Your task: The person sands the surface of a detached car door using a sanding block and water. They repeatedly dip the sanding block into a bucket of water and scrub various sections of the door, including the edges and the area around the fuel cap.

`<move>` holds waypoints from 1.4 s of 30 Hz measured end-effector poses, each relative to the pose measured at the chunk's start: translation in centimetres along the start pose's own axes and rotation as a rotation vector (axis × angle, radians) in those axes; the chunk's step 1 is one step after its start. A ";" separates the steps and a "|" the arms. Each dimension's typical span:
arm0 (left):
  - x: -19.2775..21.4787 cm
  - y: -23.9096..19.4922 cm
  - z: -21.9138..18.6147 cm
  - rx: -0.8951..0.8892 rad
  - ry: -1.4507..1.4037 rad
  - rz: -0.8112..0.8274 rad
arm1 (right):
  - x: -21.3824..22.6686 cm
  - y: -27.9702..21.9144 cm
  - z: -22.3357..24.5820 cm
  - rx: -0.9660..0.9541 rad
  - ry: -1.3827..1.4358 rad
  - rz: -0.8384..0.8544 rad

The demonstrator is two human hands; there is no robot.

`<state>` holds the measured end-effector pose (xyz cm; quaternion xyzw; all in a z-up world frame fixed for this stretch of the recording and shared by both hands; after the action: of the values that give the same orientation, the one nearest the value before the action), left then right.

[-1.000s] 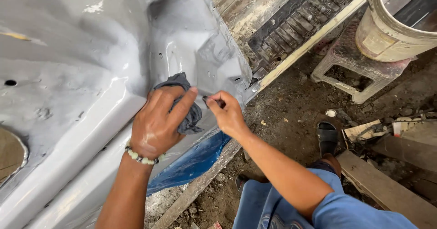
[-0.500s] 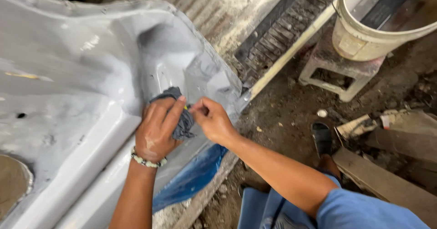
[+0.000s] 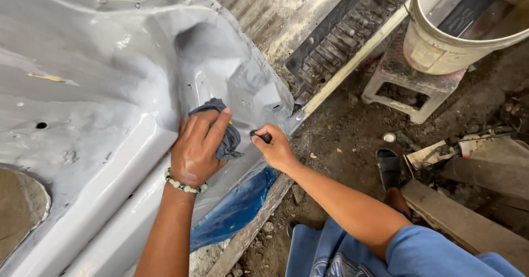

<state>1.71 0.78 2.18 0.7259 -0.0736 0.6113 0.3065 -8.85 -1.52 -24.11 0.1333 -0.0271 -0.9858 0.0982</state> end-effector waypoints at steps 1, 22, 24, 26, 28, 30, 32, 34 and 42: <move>0.0 0.1 0.0 -0.003 0.000 -0.001 | 0.4 0.0 -0.7 -0.053 -0.070 0.007; -0.1 0.2 0.3 0.015 0.008 0.001 | 0.3 2.0 4.4 0.254 -0.083 -0.082; 0.1 0.1 0.3 0.021 0.008 0.009 | -0.1 2.1 4.9 0.290 -0.173 -0.066; -0.1 0.6 0.8 0.023 -0.001 0.010 | -0.2 3.1 6.1 0.328 -0.274 -0.055; -0.5 0.8 0.8 0.028 -0.006 0.020 | 0.0 3.4 8.1 0.508 -0.307 -0.029; -0.7 -0.2 0.2 0.039 -0.013 0.040 | 0.7 1.6 4.9 0.488 -0.335 -0.022; -0.5 0.6 0.5 0.004 0.010 0.015 | 0.7 2.3 4.6 0.536 -0.369 -0.038; -0.7 0.6 1.1 0.000 0.042 0.008 | -0.5 2.8 5.4 0.518 -0.339 -0.073; -1.2 1.0 1.8 -0.002 0.055 0.041 | -0.1 3.8 3.9 0.519 -0.328 -0.068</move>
<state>2.43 -1.29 1.27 0.7067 -0.0805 0.6372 0.2969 -9.06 -5.15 -20.01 -0.0063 -0.2892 -0.9570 0.0220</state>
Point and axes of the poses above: each hand's wrist, its own y-axis towards the middle knuckle, its own x-axis out of the back of the hand, z = x × y, the point moved 3 cm from there along y, towards the middle knuckle, and after that the axes turned 5 degrees about x, right-handed, at the moved point
